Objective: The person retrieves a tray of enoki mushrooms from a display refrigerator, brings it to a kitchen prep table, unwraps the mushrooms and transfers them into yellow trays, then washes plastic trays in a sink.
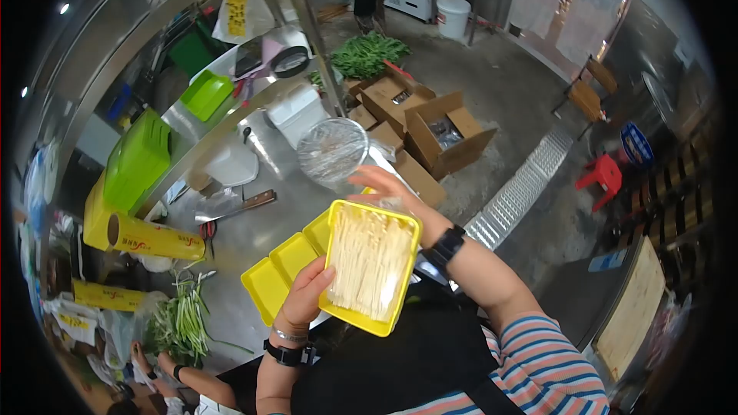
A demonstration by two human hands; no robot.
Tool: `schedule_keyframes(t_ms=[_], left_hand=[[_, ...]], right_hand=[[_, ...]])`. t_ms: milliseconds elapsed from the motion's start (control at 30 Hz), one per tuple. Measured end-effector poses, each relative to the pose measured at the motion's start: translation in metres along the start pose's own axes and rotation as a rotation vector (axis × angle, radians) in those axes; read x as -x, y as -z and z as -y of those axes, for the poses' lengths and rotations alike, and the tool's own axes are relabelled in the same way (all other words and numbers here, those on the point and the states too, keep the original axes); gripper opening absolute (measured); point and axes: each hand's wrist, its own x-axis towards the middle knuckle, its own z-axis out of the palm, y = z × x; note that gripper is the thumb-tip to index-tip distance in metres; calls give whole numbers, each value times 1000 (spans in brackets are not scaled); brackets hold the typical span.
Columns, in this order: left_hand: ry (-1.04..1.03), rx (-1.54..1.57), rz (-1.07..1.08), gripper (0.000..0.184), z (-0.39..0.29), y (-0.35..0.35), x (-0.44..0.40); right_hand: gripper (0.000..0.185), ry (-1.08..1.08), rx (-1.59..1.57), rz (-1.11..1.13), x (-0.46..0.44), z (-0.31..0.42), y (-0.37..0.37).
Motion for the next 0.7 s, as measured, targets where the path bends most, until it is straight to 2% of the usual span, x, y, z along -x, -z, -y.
schedule_keyframes(t_ms=[67,133,167,233,267,300,333,367,433,467,500,567,600,633,700], left_hand=[[-55,109,-76,41,4,0,-1],[-101,230,-154,42,13,0,-2],[-129,237,-206,40,17,-1,-6],[-155,266,-266,39,26,-4,-14],[-192,63,-281,36,29,-6,-19],[-226,-141,-295,33,32,-9,-21],[-298,-193,-300,34,36,-14,-22],[-305,-180,-306,34,35,-12,-20],[-327,-137,-82,37,30,0,-15],[-216,6,-98,45,35,9,-17],[-222,31,-109,45,39,15,-24],[-135,415,-106,48,48,26,-40],[-147,541,22,51,66,36,-51],[-154,560,12,51,69,31,-52],[-211,642,190,46,71,11,-64]], right_hand=[[27,88,234,-152,14,5,16],[35,-26,43,-186,39,10,22],[35,-41,64,-175,44,2,25],[40,-80,44,38,54,-17,32],[40,-91,58,40,57,-21,21],[41,10,158,-22,59,-27,5],[42,114,259,-79,62,-26,-8],[42,110,272,-74,67,-19,-15],[41,-74,176,-84,76,2,-25],[35,-139,194,-82,82,12,-31],[35,-155,216,-80,84,17,-31],[33,-239,242,-65,86,26,-28],[36,-277,257,-88,86,26,-24],[36,-293,271,-86,84,23,-20],[39,-241,499,-55,82,18,-15]])
